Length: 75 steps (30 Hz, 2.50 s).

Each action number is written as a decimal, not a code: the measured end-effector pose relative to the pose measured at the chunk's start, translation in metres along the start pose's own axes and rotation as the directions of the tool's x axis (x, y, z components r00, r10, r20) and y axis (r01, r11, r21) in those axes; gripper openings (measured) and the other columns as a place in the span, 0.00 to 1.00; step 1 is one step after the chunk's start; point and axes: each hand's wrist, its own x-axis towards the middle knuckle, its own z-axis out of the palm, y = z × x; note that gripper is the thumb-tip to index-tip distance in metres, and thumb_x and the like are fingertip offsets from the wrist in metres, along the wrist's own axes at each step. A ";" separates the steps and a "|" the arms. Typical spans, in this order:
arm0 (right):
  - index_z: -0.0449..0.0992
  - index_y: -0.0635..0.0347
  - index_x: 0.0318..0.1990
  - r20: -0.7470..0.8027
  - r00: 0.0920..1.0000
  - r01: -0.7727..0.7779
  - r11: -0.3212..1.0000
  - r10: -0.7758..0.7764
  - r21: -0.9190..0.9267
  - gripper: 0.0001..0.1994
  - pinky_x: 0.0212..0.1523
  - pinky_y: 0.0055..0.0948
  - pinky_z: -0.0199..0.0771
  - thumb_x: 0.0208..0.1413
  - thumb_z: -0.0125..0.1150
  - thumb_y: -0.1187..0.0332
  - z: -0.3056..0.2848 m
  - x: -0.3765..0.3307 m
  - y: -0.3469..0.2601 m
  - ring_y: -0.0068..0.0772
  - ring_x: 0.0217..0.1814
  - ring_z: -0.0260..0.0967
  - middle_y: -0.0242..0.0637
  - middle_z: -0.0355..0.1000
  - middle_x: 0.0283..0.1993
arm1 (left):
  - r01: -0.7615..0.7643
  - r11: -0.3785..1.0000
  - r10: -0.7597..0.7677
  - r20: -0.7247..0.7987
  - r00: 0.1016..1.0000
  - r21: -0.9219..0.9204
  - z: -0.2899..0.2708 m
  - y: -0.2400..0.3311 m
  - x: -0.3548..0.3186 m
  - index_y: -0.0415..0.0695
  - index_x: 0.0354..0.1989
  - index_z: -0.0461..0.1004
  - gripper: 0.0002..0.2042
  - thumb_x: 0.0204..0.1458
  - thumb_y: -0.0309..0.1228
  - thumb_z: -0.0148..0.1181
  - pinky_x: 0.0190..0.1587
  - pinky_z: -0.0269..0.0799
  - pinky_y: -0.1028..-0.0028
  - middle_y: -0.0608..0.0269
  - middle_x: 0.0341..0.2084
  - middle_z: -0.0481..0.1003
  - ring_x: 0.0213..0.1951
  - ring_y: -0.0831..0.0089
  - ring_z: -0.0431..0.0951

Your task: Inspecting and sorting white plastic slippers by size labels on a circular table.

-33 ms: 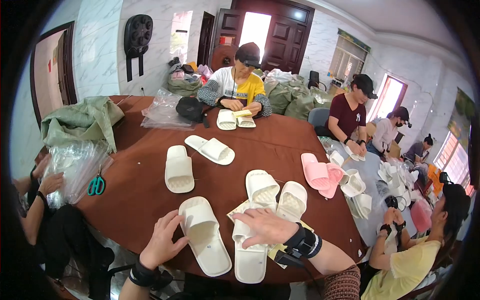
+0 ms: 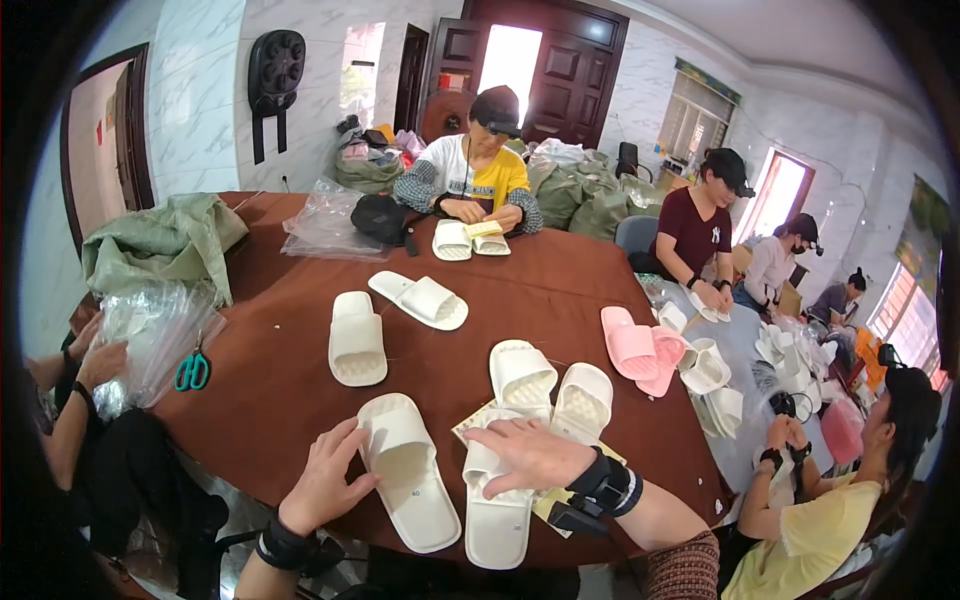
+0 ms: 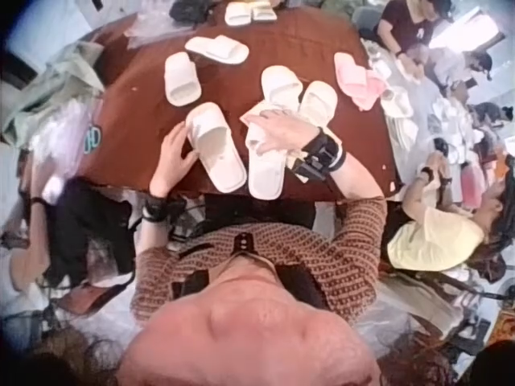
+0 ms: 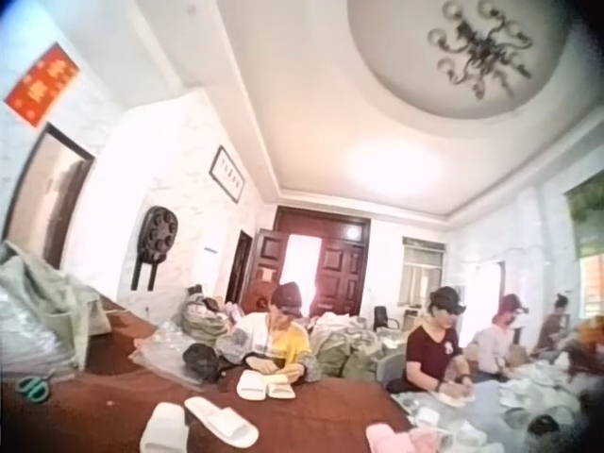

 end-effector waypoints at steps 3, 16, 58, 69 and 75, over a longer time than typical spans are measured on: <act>0.57 0.58 0.68 0.030 1.000 -0.001 0.995 -0.001 0.095 0.40 0.63 0.48 0.57 0.54 0.63 0.44 0.006 -0.006 0.014 0.51 0.63 0.60 0.49 0.66 0.56 | -0.050 0.996 0.040 0.143 0.989 0.067 0.002 -0.002 0.012 0.41 0.60 0.66 0.31 0.46 0.37 0.68 0.58 0.65 0.56 0.44 0.61 0.64 0.57 0.45 0.68; 0.69 0.64 0.60 -0.222 0.970 -0.017 0.933 0.103 0.359 0.32 0.57 0.41 0.67 0.53 0.65 0.51 0.008 -0.038 0.038 0.46 0.55 0.70 0.54 0.72 0.51 | 0.182 0.982 -0.162 0.254 0.954 -0.057 -0.016 0.009 0.040 0.40 0.62 0.67 0.35 0.44 0.39 0.69 0.45 0.74 0.65 0.50 0.41 0.71 0.39 0.58 0.75; 0.70 0.69 0.56 0.155 0.968 -0.140 -0.089 0.196 0.986 0.16 0.43 0.30 0.80 0.66 0.51 0.68 0.063 -0.032 -0.021 0.29 0.45 0.74 0.39 0.75 0.46 | 0.280 0.960 -0.274 -0.274 0.922 -0.017 0.036 0.050 -0.011 0.39 0.58 0.64 0.32 0.42 0.28 0.70 0.41 0.77 0.59 0.44 0.49 0.67 0.42 0.47 0.77; 0.65 0.67 0.63 0.078 0.990 -0.065 -0.113 0.114 0.992 0.20 0.49 0.29 0.78 0.66 0.50 0.70 0.069 -0.026 -0.029 0.28 0.54 0.71 0.39 0.72 0.54 | 0.246 0.966 -0.210 -0.306 0.929 0.084 0.038 0.044 -0.013 0.40 0.56 0.65 0.28 0.44 0.27 0.67 0.41 0.77 0.58 0.43 0.50 0.67 0.41 0.45 0.76; 0.65 0.65 0.65 -0.045 0.977 0.089 -0.207 0.208 0.974 0.21 0.53 0.30 0.76 0.66 0.50 0.70 0.064 -0.048 -0.025 0.29 0.55 0.71 0.40 0.71 0.56 | 0.283 0.958 -0.264 -0.250 0.932 0.042 0.034 0.041 -0.014 0.39 0.55 0.66 0.28 0.44 0.27 0.68 0.42 0.77 0.58 0.43 0.50 0.67 0.42 0.46 0.77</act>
